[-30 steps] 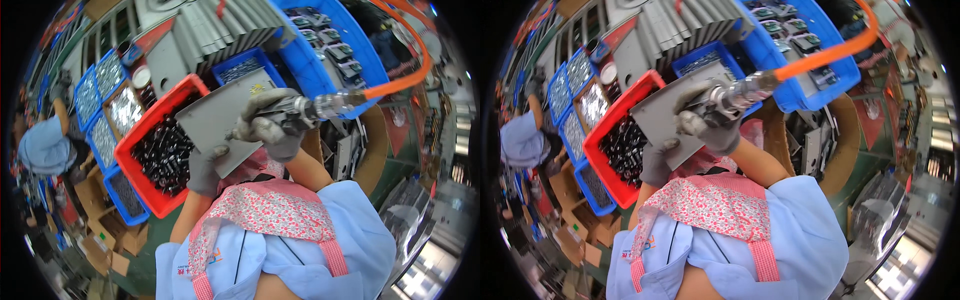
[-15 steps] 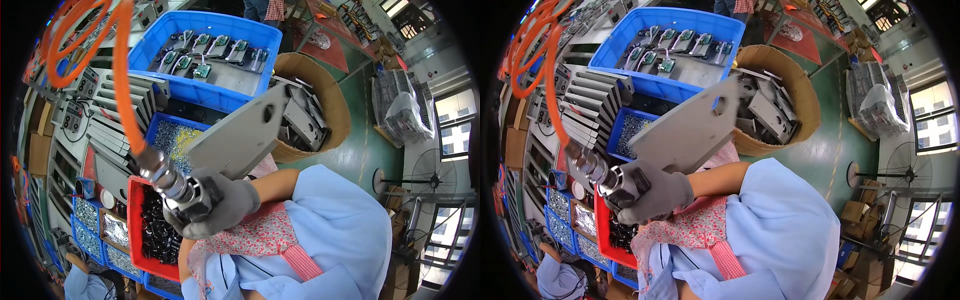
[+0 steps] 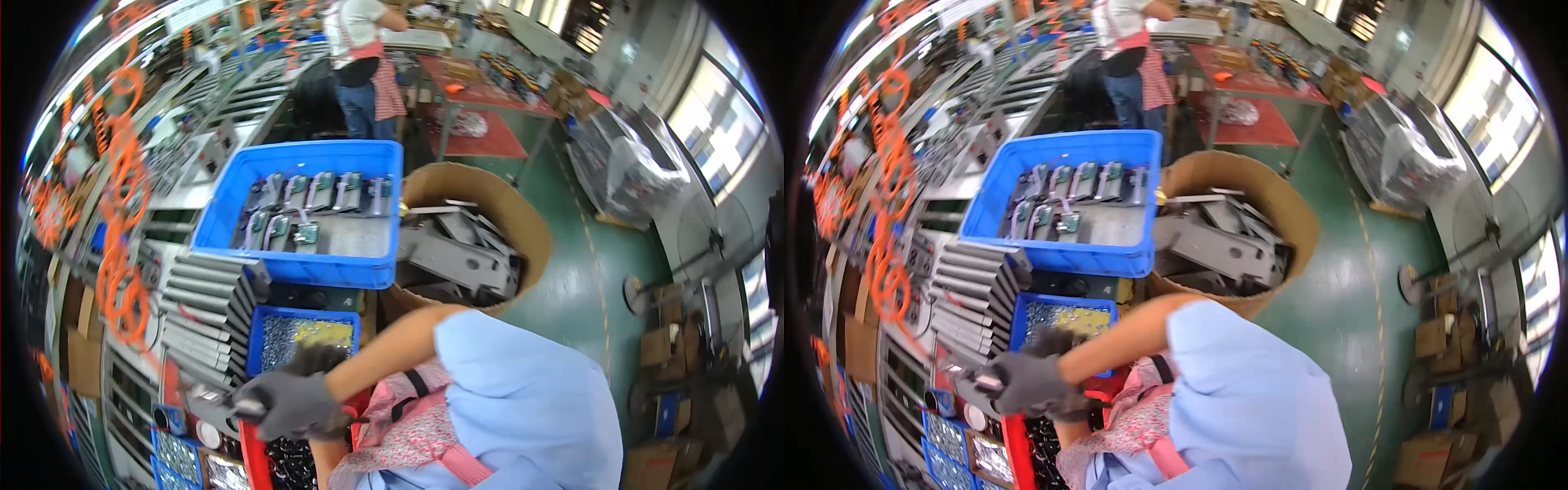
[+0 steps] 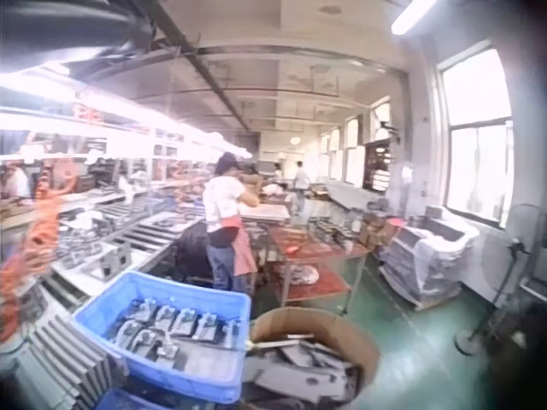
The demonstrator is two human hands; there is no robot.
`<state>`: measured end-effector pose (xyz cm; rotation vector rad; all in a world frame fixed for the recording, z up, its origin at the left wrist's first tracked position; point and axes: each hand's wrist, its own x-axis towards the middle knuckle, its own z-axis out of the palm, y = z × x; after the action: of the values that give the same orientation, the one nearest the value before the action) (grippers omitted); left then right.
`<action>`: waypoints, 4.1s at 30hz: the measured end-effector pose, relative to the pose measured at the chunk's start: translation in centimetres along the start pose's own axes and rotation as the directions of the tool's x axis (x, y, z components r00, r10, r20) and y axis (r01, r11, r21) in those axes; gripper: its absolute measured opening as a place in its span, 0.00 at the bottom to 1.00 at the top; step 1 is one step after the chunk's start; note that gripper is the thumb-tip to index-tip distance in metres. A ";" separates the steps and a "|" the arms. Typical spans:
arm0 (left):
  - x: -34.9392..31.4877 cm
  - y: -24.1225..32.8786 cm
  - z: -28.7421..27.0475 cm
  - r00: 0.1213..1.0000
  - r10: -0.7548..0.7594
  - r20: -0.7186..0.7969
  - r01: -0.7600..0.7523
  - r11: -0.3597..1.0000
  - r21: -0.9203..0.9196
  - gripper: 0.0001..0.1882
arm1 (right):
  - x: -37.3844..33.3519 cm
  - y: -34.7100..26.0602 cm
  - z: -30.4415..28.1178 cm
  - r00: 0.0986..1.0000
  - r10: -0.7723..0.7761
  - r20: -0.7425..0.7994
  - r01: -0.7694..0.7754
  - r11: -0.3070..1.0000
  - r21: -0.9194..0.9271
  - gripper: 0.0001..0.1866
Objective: Assembling metal housing components using a power screwdriver.
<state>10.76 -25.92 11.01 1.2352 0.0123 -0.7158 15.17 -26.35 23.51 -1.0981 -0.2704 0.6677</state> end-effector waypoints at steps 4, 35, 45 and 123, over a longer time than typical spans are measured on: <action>-1.2 -0.4 -1.6 0.999 0.023 -0.044 -0.023 1.000 -0.012 0.22 | 7.2 0.6 4.7 0.990 -0.142 -0.002 0.129 0.903 -0.410 0.16; -12.8 1.1 -17.6 0.825 0.208 -0.526 -0.453 0.799 -0.395 0.18 | 9.2 3.8 1.1 0.961 0.277 0.011 -0.273 0.952 -0.141 0.10; -9.2 1.7 -32.1 0.408 0.301 -0.862 0.199 0.892 0.406 0.27 | 3.7 4.0 -6.2 0.893 0.076 -0.443 -0.036 0.995 0.097 0.10; -14.6 -3.4 -18.6 0.502 0.847 -0.174 0.084 0.152 0.985 0.29 | 3.2 5.2 -4.2 0.930 0.295 -0.220 -0.344 0.909 -0.234 0.15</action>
<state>4.36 -3.26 7.06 2.5456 -0.1387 0.6427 17.95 -25.92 16.70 -1.4759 -0.0206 0.8340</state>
